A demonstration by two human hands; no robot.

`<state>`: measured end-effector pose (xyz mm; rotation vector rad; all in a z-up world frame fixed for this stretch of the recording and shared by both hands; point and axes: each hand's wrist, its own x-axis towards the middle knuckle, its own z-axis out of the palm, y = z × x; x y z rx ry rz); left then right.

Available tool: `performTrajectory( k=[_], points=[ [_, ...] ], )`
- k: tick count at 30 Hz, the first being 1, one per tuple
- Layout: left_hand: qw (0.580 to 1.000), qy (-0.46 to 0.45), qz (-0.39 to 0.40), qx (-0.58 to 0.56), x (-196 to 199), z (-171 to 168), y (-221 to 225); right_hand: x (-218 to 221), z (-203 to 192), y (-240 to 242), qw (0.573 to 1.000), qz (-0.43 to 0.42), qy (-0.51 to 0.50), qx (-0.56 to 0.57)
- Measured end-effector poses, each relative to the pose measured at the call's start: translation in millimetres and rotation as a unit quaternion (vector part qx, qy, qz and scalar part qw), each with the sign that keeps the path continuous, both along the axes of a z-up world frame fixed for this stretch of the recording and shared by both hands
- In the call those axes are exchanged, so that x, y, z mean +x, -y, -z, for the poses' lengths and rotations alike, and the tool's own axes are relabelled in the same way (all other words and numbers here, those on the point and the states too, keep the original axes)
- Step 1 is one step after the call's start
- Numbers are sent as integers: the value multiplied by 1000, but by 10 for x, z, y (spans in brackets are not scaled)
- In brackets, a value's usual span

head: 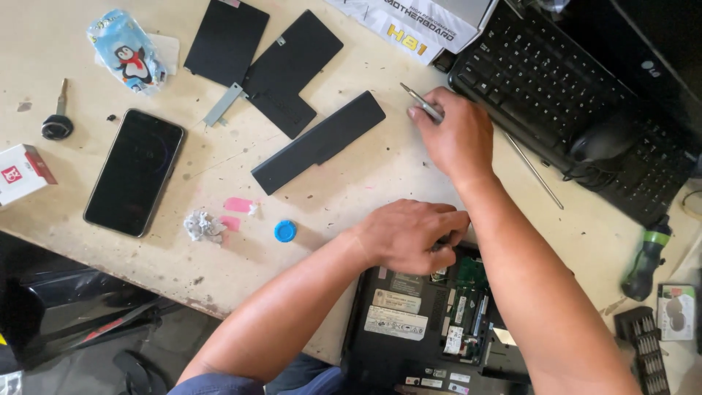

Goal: A person uses a precision tool to manipulate and seat a small internal connector on a laptop's motherboard.

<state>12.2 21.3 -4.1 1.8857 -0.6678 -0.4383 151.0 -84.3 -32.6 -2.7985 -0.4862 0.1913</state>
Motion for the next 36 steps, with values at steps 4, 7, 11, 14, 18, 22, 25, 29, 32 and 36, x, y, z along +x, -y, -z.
performTrajectory(
  k=[4, 7, 11, 14, 18, 22, 25, 29, 32, 36],
  points=[
    [1000, 3, -9, -21, 28, 55, 10, 5, -98, -63, 998, 35, -44, 33],
    [998, -1, -25, -50, 18, 89, 20, 22, -87, -94, 998, 45, -49, 12],
    [994, 15, -88, -65, -2, 92, 39, 47, -100, -125, 998, 45, -21, 38],
    [988, 21, -134, -77, 14, 138, 35, 17, -152, -138, 999, 34, -17, 34],
    [982, 22, -168, -82, 52, 243, 32, 59, -33, -97, 1000, -16, 20, 18],
    [981, 2, -176, -81, 78, 235, 22, -41, -121, 39, 999, -21, -15, -22],
    [970, -24, -219, -104, 105, 213, 24, -246, -340, 357, 982, -87, 21, 165],
    [945, -70, -231, -222, 205, 285, 88, -737, -691, 750, 955, -4, -42, 294],
    [918, -83, -181, -342, 222, 348, 192, -1068, -737, 839, 910, 61, -69, 404],
    [907, -106, -142, -381, 167, 147, 148, -1253, -592, 948, 878, 38, -52, 474]
  ],
)
